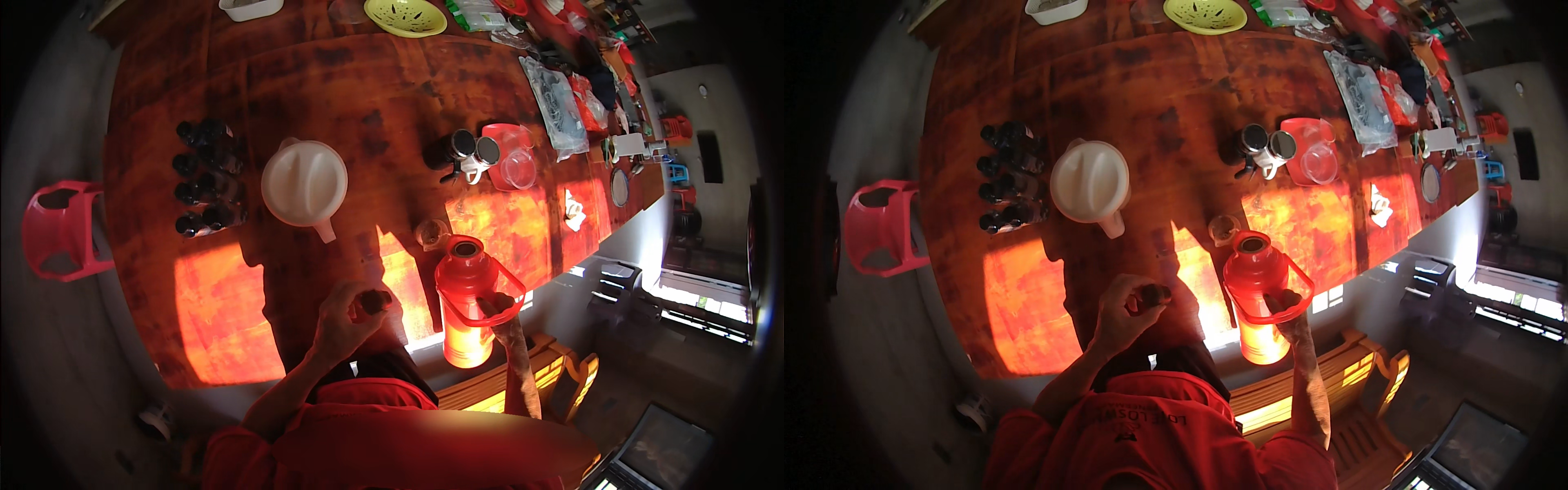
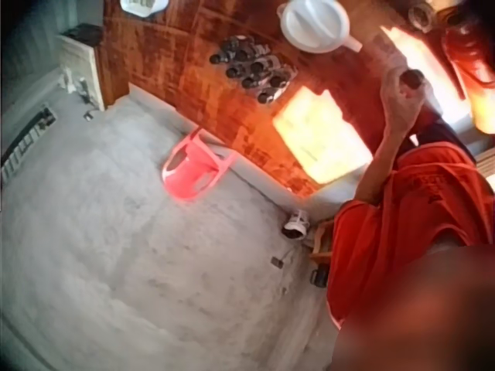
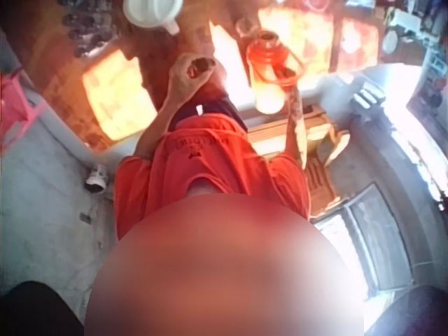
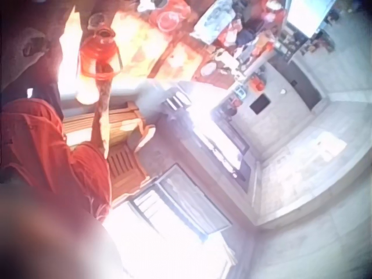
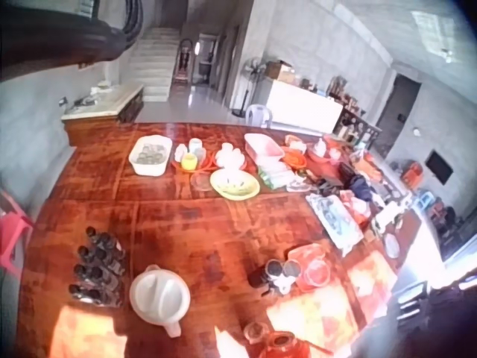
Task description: The person opens a small packet and pours its contents into a glass. They then pour hot water from a red thermos into the glass and stir the mixture with a spoon. Finally, the person wipes the rim of the glass with a tissue.
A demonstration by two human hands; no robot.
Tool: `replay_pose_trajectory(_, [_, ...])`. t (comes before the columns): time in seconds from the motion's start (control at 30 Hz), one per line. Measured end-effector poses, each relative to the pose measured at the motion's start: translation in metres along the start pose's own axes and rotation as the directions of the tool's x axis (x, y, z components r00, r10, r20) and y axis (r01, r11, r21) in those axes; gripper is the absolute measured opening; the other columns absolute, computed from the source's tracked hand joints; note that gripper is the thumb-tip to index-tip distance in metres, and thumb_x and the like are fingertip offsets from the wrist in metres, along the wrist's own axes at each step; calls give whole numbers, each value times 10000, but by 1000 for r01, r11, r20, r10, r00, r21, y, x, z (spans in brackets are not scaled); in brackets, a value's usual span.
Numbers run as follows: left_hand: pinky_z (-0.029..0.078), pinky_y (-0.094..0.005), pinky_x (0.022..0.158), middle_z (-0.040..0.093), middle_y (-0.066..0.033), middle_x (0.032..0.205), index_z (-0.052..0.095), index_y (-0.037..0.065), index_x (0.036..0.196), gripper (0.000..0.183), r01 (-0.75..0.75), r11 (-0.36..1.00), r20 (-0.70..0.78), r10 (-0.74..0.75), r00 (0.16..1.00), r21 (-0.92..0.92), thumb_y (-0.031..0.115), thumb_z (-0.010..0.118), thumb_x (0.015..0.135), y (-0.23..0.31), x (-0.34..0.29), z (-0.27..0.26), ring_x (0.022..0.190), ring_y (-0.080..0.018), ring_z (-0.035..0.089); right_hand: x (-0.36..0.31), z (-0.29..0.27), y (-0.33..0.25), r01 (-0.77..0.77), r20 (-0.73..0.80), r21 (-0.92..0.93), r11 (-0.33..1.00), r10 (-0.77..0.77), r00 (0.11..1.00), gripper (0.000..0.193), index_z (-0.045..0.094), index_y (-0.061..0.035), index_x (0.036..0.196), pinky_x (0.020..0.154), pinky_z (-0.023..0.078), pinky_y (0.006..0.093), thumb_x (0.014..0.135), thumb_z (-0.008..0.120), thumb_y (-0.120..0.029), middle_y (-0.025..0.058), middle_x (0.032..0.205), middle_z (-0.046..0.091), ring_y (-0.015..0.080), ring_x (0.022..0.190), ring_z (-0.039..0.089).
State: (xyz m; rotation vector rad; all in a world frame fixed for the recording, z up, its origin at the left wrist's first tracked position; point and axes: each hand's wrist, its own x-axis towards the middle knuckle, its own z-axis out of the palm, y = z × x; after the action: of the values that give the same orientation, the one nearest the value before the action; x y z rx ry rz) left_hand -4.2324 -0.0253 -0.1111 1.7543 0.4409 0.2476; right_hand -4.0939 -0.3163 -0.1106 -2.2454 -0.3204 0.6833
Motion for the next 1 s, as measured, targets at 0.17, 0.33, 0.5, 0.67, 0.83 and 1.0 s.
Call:
replay_pose_trajectory(0.17, [405,-218,530,577,-17,844,600,72,957,346,27,999,21,-26,999,-40,89,782,663,3,-8,-2,674,-85,545,-43,-15,-9,-129,-97,71,989,136,986,149,642,13,836,487,411,279,805,656,-132,70,609,586,105,546,536])
replay_pose_trajectory(0.33, [396,-210,513,578,-15,823,596,63,955,334,62,996,8,-62,998,-67,98,774,674,5,-20,-2,629,-75,517,-68,-29,-80,-136,-162,336,932,200,966,142,641,9,799,482,384,247,787,669,-129,12,574,556,87,508,504])
replay_pose_trajectory(0.5, [391,-212,506,574,-9,813,593,65,956,328,83,996,24,-84,996,7,111,766,682,20,-26,-10,581,-65,472,-59,-33,-125,36,-199,634,772,119,973,118,595,67,786,479,342,244,751,561,-41,45,576,526,96,491,452])
replay_pose_trajectory(0.67, [398,-213,522,545,-1,804,584,57,982,360,53,997,-28,-51,998,47,103,768,675,38,-25,-24,594,-67,464,0,-29,-156,266,-247,707,655,-124,961,87,565,59,779,473,341,261,782,539,-23,3,528,399,91,458,362])
replay_pose_trajectory(0.83, [416,-233,524,556,-30,848,591,44,969,356,111,990,-56,-106,993,89,75,773,664,45,-23,-38,623,-97,495,84,-13,-161,407,-322,733,545,-250,913,91,605,28,816,513,347,232,791,615,-59,3,597,499,77,528,432])
replay_pose_trajectory(1.0, [427,-232,545,557,-25,877,589,42,996,384,164,986,-97,-163,982,1,60,773,660,40,-16,-34,643,-97,500,166,8,-150,425,-374,699,576,-212,903,71,622,-5,891,625,450,236,824,630,-27,9,774,607,72,686,543])
